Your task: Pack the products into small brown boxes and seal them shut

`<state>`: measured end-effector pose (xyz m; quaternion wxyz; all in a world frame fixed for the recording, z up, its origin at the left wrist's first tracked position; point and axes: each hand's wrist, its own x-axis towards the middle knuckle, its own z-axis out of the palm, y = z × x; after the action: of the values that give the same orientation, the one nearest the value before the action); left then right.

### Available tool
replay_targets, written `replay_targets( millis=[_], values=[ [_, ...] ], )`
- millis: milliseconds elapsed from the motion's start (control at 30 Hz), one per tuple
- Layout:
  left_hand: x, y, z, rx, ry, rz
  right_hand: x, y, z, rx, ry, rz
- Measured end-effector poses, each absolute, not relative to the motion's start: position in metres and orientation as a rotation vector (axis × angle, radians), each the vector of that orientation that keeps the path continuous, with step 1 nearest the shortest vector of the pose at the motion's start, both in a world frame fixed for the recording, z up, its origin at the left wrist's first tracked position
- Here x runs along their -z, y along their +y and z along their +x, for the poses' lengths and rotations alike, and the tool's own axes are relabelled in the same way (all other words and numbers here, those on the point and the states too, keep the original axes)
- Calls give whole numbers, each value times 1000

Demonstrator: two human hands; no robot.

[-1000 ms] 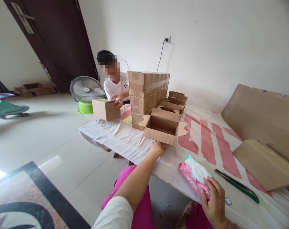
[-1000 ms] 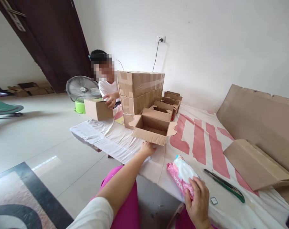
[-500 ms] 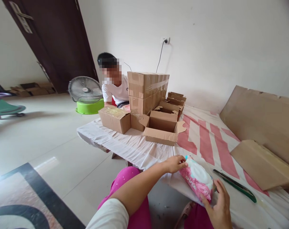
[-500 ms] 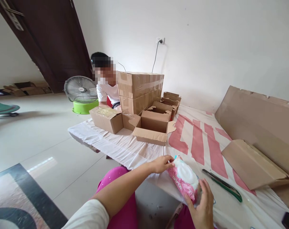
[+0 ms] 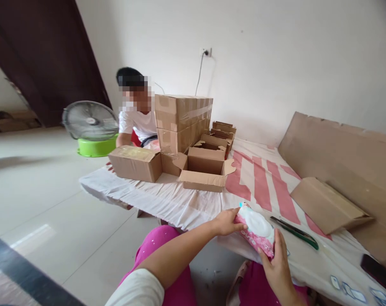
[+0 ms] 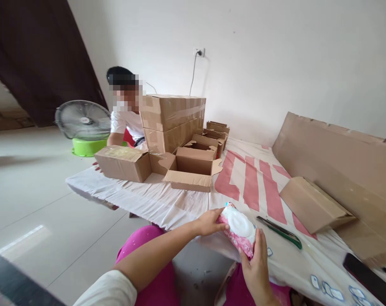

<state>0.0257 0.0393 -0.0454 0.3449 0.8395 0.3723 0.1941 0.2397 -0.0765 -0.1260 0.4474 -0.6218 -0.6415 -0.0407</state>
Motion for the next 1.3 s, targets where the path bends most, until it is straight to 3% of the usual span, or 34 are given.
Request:
replay_targets(
  millis=[167, 333, 500, 700, 1067, 1300],
  values=[
    [6, 64, 80, -932, 1063, 2003, 40, -11, 274, 153, -1560, -1386],
    [-42, 91, 120, -1001, 1142, 1950, -19, 49, 309, 6, -1436, -1379],
    [-3, 60, 91, -1016, 1175, 1801, 27, 14, 282, 49, -1470, -1352],
    [58, 39, 27, -924, 1468, 1556, 97, -22, 220, -149, -1668, -1295],
    [63, 45, -8, -816, 1596, 1738, 127, 19, 193, -264, -1606, -1343],
    [59, 47, -12, -708, 1606, 1879, 120, 11, 190, -221, -1556, -1354]
  ],
)
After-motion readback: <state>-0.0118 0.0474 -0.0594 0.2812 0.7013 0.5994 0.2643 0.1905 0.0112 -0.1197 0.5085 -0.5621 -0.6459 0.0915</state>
